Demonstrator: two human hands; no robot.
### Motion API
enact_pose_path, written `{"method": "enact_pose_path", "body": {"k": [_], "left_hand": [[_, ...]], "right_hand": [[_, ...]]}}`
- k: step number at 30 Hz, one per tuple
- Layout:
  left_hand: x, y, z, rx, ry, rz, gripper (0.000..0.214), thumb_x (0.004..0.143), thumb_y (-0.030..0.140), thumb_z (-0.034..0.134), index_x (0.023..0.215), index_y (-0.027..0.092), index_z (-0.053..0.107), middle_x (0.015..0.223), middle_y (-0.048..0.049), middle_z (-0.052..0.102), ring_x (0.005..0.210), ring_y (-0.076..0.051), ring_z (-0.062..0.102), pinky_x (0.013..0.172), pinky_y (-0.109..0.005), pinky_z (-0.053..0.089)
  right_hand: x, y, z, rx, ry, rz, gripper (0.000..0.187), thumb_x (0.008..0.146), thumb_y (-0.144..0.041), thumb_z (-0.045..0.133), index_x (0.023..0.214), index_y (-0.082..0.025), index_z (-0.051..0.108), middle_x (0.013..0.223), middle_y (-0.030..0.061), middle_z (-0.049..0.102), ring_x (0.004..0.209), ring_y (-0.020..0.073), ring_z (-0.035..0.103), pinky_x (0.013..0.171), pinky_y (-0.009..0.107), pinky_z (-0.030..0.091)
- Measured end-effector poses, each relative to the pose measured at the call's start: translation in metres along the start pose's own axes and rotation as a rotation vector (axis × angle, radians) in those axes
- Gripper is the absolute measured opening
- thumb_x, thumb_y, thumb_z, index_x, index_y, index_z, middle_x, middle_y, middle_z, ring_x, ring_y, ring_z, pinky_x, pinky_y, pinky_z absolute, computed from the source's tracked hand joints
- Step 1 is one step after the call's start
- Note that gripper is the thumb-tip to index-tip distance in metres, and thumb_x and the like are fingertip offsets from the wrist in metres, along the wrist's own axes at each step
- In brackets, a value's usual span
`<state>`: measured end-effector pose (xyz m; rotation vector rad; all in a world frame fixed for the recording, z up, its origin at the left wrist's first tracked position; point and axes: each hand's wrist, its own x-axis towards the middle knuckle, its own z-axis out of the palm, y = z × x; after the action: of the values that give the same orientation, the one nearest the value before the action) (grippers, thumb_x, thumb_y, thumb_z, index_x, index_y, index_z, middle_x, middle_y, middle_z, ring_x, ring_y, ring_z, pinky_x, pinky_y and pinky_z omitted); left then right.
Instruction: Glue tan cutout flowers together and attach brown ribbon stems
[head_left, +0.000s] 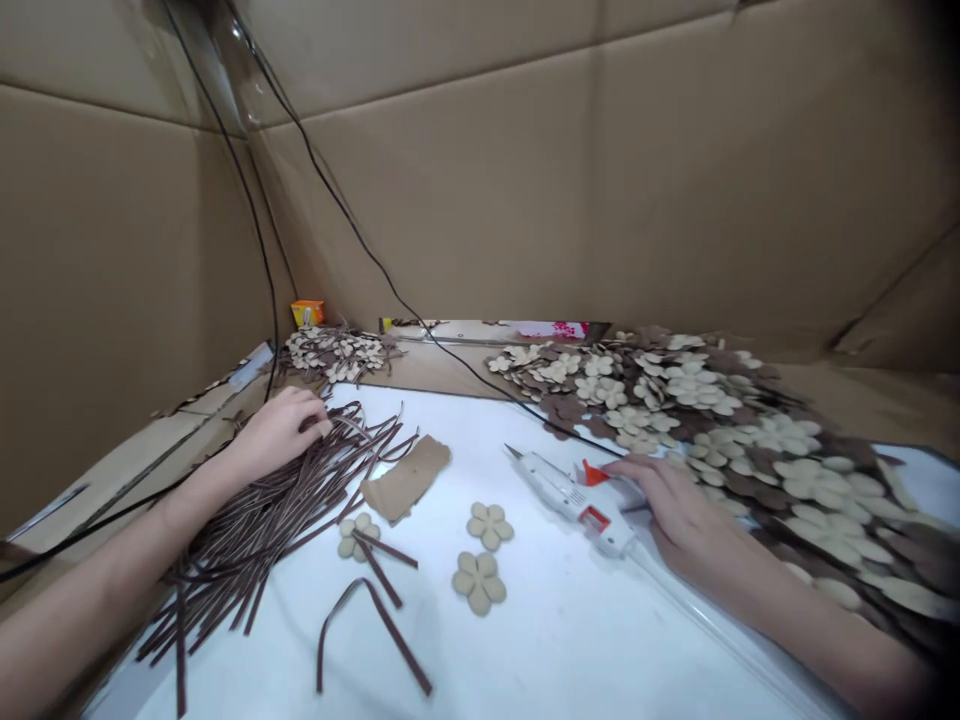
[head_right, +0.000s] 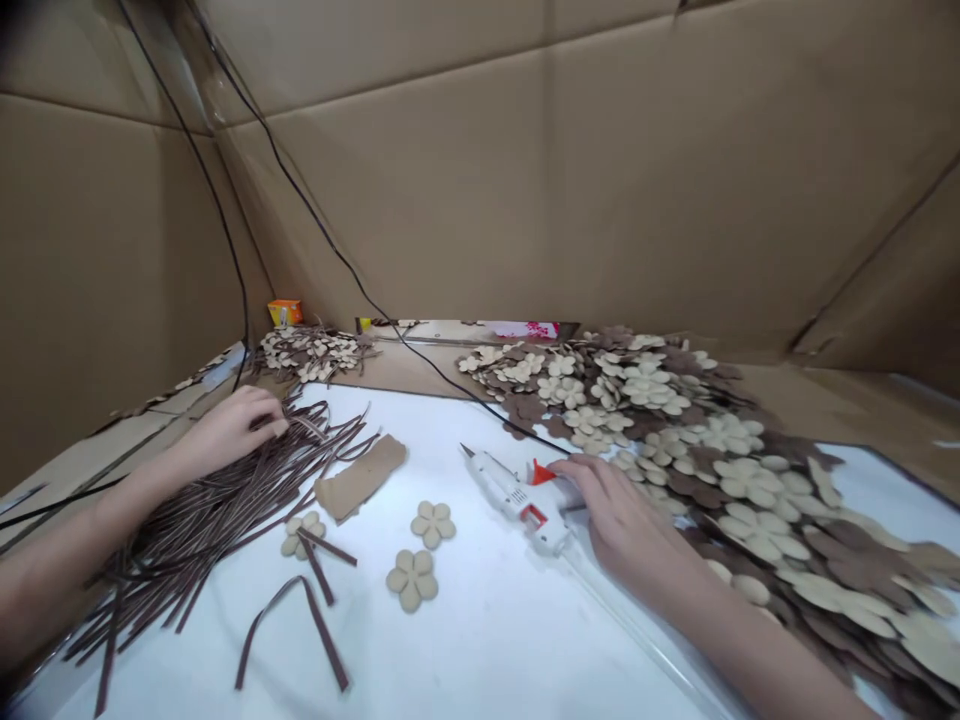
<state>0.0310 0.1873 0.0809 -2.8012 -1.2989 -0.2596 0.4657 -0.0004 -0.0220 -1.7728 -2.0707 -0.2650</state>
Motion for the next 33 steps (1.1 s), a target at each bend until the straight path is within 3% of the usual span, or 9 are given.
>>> {"method": "enact_pose_path", "body": {"k": [6,10,15,19,21,24,33], "left_hand": [[-0.007,0.014,-0.011,-0.165,0.318,-0.066,0.023,0.086,0.036,0.044,0.084,0.018,0.058,0.087,-0.0045,0.062,0.089,-0.021,0.053,0.079,-0.03,0.041],[-0.024,0.046,-0.016,-0.334,0.382,-0.01,0.019,0.085,0.032,0.049,0.083,0.017,0.06,0.085,-0.0033,0.064,0.084,-0.018,0.055,0.077,-0.027,0.042],[-0.045,0.089,-0.028,-0.417,0.356,0.217,0.013,0.084,0.023,0.05,0.079,0.016,0.061,0.078,-0.0015,0.063,0.08,-0.015,0.055,0.074,-0.025,0.042],[-0.056,0.119,-0.033,-0.431,0.337,0.392,0.011,0.082,0.016,0.051,0.08,0.016,0.061,0.076,-0.001,0.063,0.076,-0.014,0.054,0.07,-0.023,0.041],[-0.059,0.131,-0.033,-0.429,0.317,0.463,0.01,0.082,0.016,0.051,0.081,0.016,0.061,0.075,-0.0007,0.062,0.075,-0.014,0.054,0.069,-0.022,0.041],[-0.064,0.143,-0.031,-0.452,0.307,0.5,0.01,0.083,0.017,0.052,0.077,0.016,0.06,0.071,0.0001,0.06,0.073,-0.013,0.053,0.067,-0.022,0.04],[-0.072,0.149,-0.016,-0.737,0.194,0.336,0.014,0.081,0.024,0.058,0.078,0.016,0.069,0.074,-0.001,0.066,0.07,-0.012,0.056,0.063,-0.021,0.041]], "right_hand": [[0.005,-0.001,-0.002,-0.048,0.058,0.015,0.048,0.068,-0.008,0.037,0.114,-0.018,0.046,0.115,0.0139,0.049,0.11,0.0298,0.051,0.09,0.044,0.045],[0.017,-0.016,-0.028,-0.055,0.166,0.018,0.045,0.069,-0.008,0.034,0.109,-0.024,0.045,0.114,0.0113,0.046,0.111,0.0297,0.046,0.094,0.047,0.039],[0.04,-0.081,-0.093,0.079,0.215,-0.033,0.026,0.076,-0.018,0.037,0.093,-0.027,0.055,0.111,0.0101,0.049,0.108,0.0316,0.047,0.085,0.045,0.04],[0.052,-0.153,-0.123,0.546,-0.109,0.052,0.019,0.085,-0.037,0.046,0.091,-0.027,0.061,0.102,0.0043,0.06,0.094,0.024,0.056,0.075,0.034,0.044],[0.054,-0.181,-0.122,0.793,-0.255,0.065,0.024,0.086,-0.043,0.048,0.092,-0.024,0.062,0.096,0.0031,0.063,0.088,0.0206,0.058,0.073,0.03,0.044],[0.052,-0.201,-0.107,1.065,-0.282,0.043,0.027,0.085,-0.044,0.053,0.087,-0.019,0.061,0.086,0.0023,0.062,0.081,0.0164,0.057,0.071,0.027,0.043],[0.041,-0.198,-0.072,1.248,-0.271,0.195,0.025,0.075,-0.04,0.067,0.082,-0.019,0.056,0.073,-0.001,0.059,0.065,0.0124,0.056,0.057,0.024,0.041]]}}
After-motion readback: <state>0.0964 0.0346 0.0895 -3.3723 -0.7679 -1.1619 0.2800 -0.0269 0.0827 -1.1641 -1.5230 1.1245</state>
